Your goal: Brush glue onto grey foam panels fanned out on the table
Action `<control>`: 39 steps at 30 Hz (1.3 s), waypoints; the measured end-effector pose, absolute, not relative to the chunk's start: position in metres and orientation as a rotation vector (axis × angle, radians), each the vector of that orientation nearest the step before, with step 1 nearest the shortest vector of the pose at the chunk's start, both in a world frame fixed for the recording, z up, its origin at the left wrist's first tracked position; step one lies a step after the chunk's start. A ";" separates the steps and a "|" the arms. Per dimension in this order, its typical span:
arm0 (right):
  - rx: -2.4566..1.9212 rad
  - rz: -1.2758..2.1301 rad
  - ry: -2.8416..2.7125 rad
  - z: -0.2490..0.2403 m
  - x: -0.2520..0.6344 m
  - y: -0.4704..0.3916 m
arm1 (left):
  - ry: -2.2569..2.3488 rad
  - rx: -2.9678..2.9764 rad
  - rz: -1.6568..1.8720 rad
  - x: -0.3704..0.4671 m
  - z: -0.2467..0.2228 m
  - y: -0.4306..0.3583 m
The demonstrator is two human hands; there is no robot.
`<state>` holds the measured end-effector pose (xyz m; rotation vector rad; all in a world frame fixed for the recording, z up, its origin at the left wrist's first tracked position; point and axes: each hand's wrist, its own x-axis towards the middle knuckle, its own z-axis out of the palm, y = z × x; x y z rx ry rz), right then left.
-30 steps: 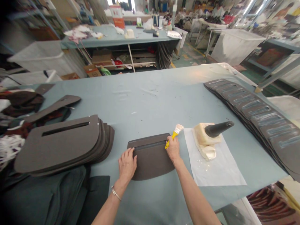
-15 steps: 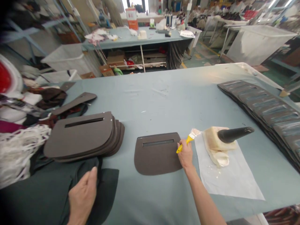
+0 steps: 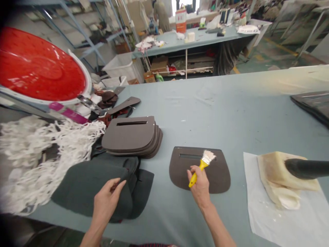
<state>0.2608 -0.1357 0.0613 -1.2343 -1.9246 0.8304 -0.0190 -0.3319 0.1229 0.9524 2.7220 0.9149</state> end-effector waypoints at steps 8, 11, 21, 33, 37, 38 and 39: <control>-0.901 1.203 -2.052 0.088 0.223 -0.193 | 1.924 0.826 1.140 0.091 0.112 -0.268; -1.099 1.006 -1.968 0.072 0.248 -0.177 | 2.059 0.959 1.090 0.095 0.090 -0.265; -1.556 0.571 -2.044 0.034 0.330 -0.126 | 2.751 1.337 0.438 0.089 0.025 -0.257; -1.875 0.380 -2.000 0.008 0.364 -0.114 | 2.271 2.101 0.547 0.117 0.003 -0.232; -1.852 0.336 -1.953 0.006 0.376 -0.107 | 2.220 2.117 0.533 0.127 -0.001 -0.228; -1.831 0.327 -1.954 0.005 0.378 -0.106 | 2.223 2.110 0.536 0.128 -0.001 -0.228; -1.812 0.312 -1.959 0.005 0.379 -0.105 | 2.230 2.101 0.544 0.129 -0.001 -0.227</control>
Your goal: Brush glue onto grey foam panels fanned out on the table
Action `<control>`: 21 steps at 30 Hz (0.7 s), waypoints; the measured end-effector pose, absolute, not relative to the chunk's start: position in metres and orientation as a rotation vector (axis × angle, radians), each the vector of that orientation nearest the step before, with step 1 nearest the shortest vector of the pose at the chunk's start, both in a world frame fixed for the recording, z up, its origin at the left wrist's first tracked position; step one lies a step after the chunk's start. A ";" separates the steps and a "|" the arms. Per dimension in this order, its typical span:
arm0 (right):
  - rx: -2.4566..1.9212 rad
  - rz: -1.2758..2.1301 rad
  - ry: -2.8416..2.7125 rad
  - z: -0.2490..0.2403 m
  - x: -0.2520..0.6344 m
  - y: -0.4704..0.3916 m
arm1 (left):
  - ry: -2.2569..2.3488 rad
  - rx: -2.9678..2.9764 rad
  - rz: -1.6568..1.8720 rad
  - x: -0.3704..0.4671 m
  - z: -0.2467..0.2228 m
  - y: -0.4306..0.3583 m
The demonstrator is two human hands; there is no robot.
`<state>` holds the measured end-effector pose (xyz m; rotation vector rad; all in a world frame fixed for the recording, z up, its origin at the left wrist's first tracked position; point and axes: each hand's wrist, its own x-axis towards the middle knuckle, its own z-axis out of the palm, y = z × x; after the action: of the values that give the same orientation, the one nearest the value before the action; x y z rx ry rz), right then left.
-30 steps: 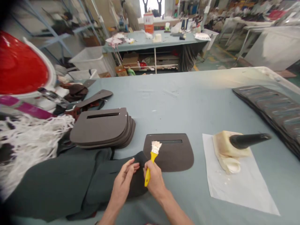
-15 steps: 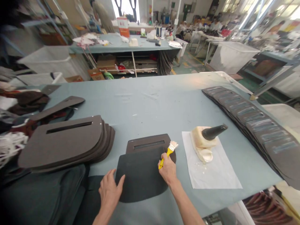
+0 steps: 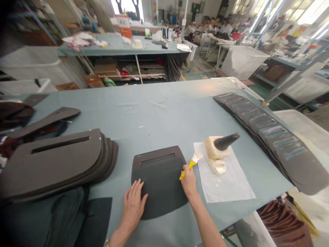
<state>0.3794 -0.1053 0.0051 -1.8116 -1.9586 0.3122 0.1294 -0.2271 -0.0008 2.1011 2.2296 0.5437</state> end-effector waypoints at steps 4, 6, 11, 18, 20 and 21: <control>-1.740 0.103 -2.023 0.011 0.385 -0.105 | 2.232 2.063 0.653 0.129 0.012 -0.228; -1.717 -0.036 -2.027 0.018 0.384 -0.104 | 2.231 1.989 0.731 0.126 0.024 -0.230; -1.556 -0.046 -2.039 0.044 0.354 -0.089 | 2.361 1.597 0.770 0.104 0.056 -0.230; -1.224 0.241 -1.943 0.121 0.226 -0.081 | 2.035 1.440 0.676 0.045 0.108 -0.259; -1.141 0.372 -1.894 0.142 0.179 -0.085 | 1.917 1.417 0.663 0.031 0.112 -0.271; -1.106 0.440 -1.868 0.152 0.155 -0.087 | 1.881 1.387 0.648 0.026 0.110 -0.276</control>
<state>0.1551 -0.0874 0.1518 -1.1065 -1.8678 0.4403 0.0262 -0.2756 0.1095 1.3867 1.8814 0.6476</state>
